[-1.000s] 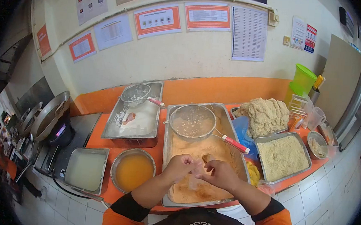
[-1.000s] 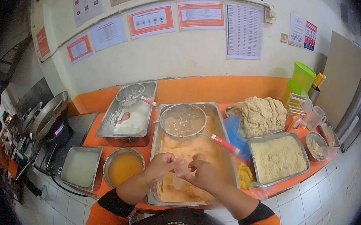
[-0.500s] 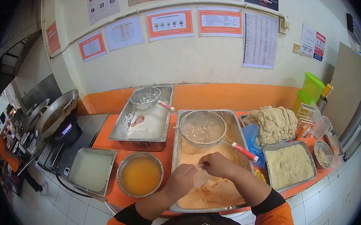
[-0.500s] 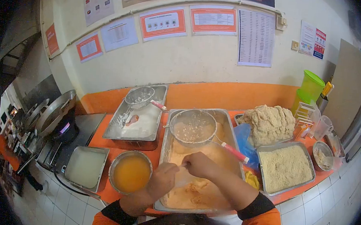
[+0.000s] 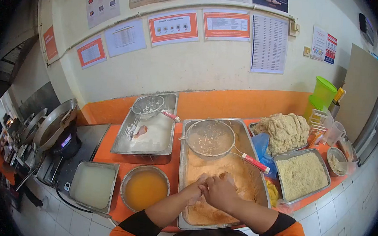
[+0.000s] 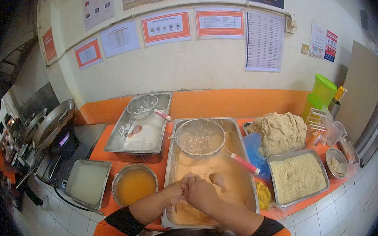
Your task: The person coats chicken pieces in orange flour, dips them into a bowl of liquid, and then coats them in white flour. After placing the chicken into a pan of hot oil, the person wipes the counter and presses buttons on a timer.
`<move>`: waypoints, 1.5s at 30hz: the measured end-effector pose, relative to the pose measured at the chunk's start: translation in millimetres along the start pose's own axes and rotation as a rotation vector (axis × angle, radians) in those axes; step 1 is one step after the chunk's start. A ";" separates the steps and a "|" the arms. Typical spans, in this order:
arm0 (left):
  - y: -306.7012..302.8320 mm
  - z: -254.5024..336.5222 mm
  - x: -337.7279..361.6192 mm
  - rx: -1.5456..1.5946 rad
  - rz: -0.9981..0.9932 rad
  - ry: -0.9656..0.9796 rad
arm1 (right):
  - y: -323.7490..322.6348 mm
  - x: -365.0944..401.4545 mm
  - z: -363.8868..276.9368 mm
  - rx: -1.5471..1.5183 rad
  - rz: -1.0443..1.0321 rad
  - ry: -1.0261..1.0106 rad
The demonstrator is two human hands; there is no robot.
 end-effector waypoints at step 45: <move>26.5 -44.3 14.1 1.069 0.045 0.164 | 53.3 31.8 -9.5 -0.547 0.007 -0.229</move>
Point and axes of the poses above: each hand's wrist, its own x-axis away from the middle knuckle, its own y-axis out of the palm, z = x × y, the point moved 6 cm from there along -x, towards the middle knuckle, and after that the axes turned 14 degrees about -z, right-handed, at the moved point
